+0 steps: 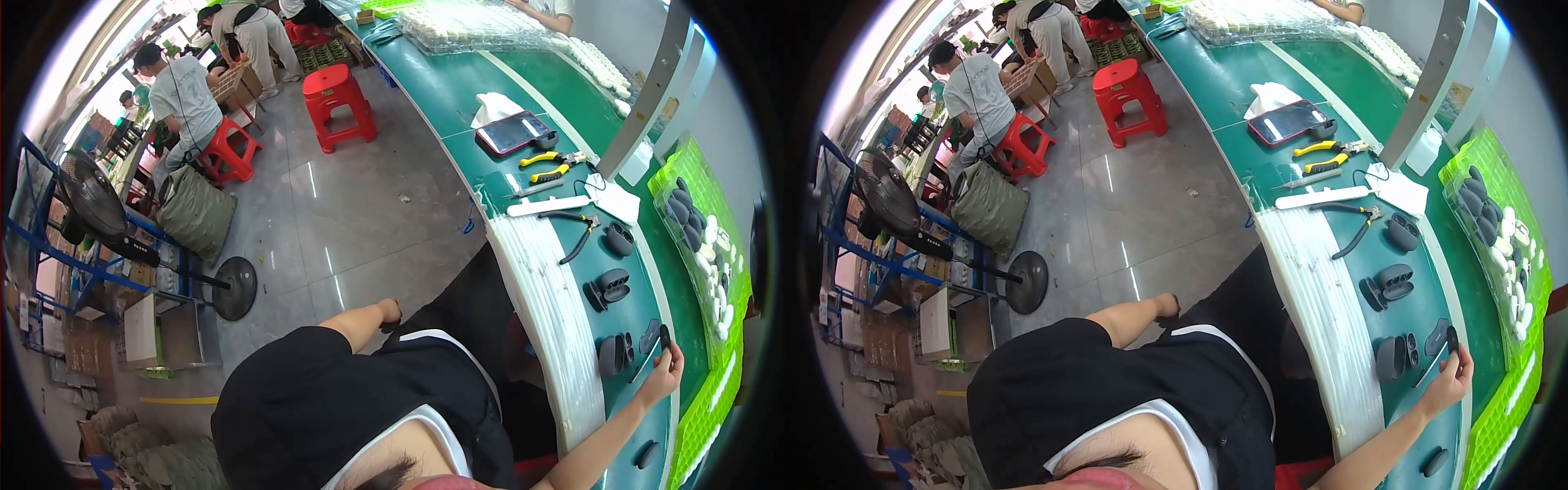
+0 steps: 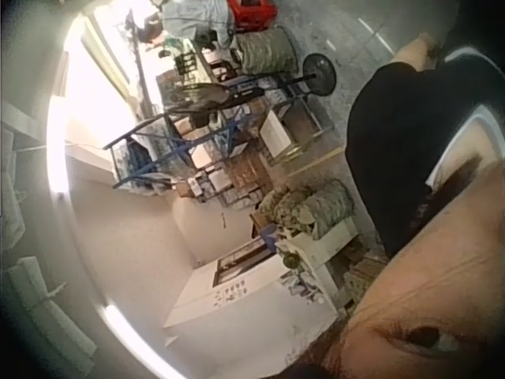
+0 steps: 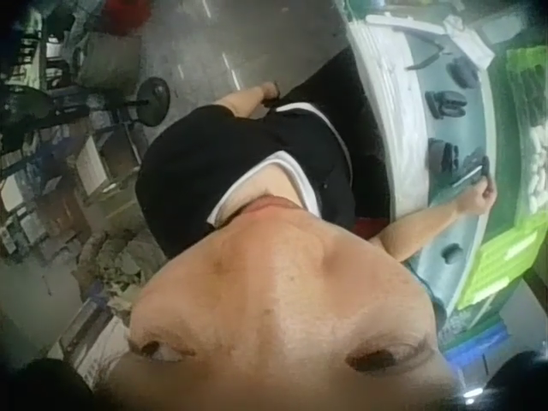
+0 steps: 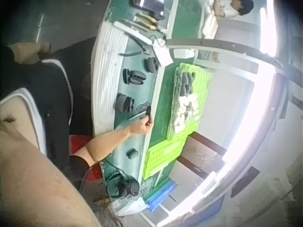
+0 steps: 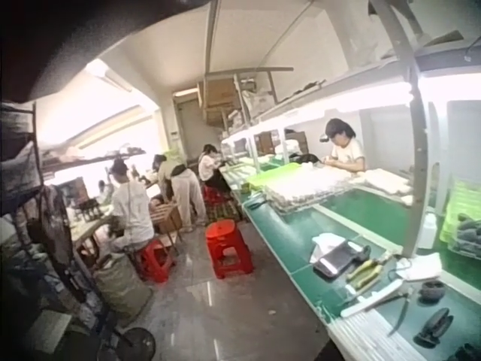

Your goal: Assembling and gluing components of a electronic device case on a manufacturing line.

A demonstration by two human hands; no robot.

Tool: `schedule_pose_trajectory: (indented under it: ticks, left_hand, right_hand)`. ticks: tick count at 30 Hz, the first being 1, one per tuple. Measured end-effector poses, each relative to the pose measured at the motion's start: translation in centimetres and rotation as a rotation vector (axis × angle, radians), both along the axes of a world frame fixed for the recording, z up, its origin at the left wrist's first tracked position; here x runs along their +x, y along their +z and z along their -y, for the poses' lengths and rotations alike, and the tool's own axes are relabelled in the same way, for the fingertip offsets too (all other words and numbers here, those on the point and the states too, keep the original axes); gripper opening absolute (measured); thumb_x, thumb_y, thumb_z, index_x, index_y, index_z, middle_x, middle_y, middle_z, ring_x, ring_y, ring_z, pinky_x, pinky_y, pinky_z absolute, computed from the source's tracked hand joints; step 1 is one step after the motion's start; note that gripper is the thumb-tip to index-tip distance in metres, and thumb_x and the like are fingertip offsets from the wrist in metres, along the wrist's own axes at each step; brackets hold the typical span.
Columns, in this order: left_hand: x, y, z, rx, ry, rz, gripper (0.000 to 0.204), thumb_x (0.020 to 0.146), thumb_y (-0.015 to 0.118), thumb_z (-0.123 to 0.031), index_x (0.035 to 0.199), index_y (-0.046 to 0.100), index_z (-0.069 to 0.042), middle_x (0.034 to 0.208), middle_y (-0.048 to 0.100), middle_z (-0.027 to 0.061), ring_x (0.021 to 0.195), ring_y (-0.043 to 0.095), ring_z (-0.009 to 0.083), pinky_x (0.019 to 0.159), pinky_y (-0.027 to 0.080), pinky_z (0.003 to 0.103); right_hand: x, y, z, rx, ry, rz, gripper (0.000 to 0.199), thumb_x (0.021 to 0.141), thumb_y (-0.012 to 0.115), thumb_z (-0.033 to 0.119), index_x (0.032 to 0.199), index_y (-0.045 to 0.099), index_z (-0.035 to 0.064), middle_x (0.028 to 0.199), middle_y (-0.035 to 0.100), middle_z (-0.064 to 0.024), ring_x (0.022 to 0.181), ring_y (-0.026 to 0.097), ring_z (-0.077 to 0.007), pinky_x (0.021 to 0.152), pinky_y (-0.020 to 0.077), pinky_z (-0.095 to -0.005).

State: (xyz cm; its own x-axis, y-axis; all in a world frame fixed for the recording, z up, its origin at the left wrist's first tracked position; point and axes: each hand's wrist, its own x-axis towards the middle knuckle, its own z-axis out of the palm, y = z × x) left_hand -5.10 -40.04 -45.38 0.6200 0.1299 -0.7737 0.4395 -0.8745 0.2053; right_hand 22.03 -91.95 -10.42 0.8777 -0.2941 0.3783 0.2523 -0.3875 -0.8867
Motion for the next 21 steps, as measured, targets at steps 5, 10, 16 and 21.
schedule_pose_trajectory:
  ticks: [5,10,16,21]
  left_hand:
    - [-0.4,4.4,-0.3,0.028,0.241,-0.062,0.035,0.076,0.052,-0.022,0.101,0.062,0.000,0.112,0.055,0.0202,0.104,0.053,0.0340,0.088,0.042,0.038]
    - [-1.4,5.7,0.1,0.035,0.222,-0.076,0.035,0.076,0.051,-0.023,0.101,0.062,-0.001,0.111,0.056,0.0205,0.104,0.053,0.0336,0.089,0.042,0.038]
    - [-0.7,5.6,0.6,-0.022,0.400,-0.061,0.034,0.076,0.052,-0.021,0.100,0.063,0.000,0.111,0.056,0.0216,0.104,0.053,0.0340,0.088,0.042,0.038]
    - [-0.5,3.9,0.5,-0.016,0.370,-0.044,0.035,0.075,0.054,-0.021,0.101,0.062,0.001,0.111,0.056,0.0217,0.105,0.053,0.0342,0.088,0.042,0.038]
  right_hand:
    - [-0.2,0.2,-0.3,0.009,-0.010,0.003,0.015,0.083,0.055,0.007,0.096,0.062,0.0023,0.077,0.057,0.0014,0.060,0.043,-0.0039,0.053,0.0335,-0.0158]
    - [-0.3,0.1,-0.1,0.012,0.010,0.003,0.015,0.083,0.055,0.007,0.096,0.062,0.0025,0.077,0.057,0.0014,0.060,0.044,-0.0038,0.053,0.0338,-0.0157]
    - [-0.2,0.3,-0.2,0.014,-0.008,-0.006,0.015,0.082,0.055,0.007,0.095,0.062,0.0022,0.078,0.058,0.0008,0.060,0.044,-0.0039,0.053,0.0342,-0.0157]
    - [-0.3,0.4,-0.3,0.002,-0.014,-0.014,0.016,0.082,0.055,0.007,0.096,0.062,0.0022,0.078,0.058,0.0006,0.060,0.044,-0.0039,0.053,0.0345,-0.0158]
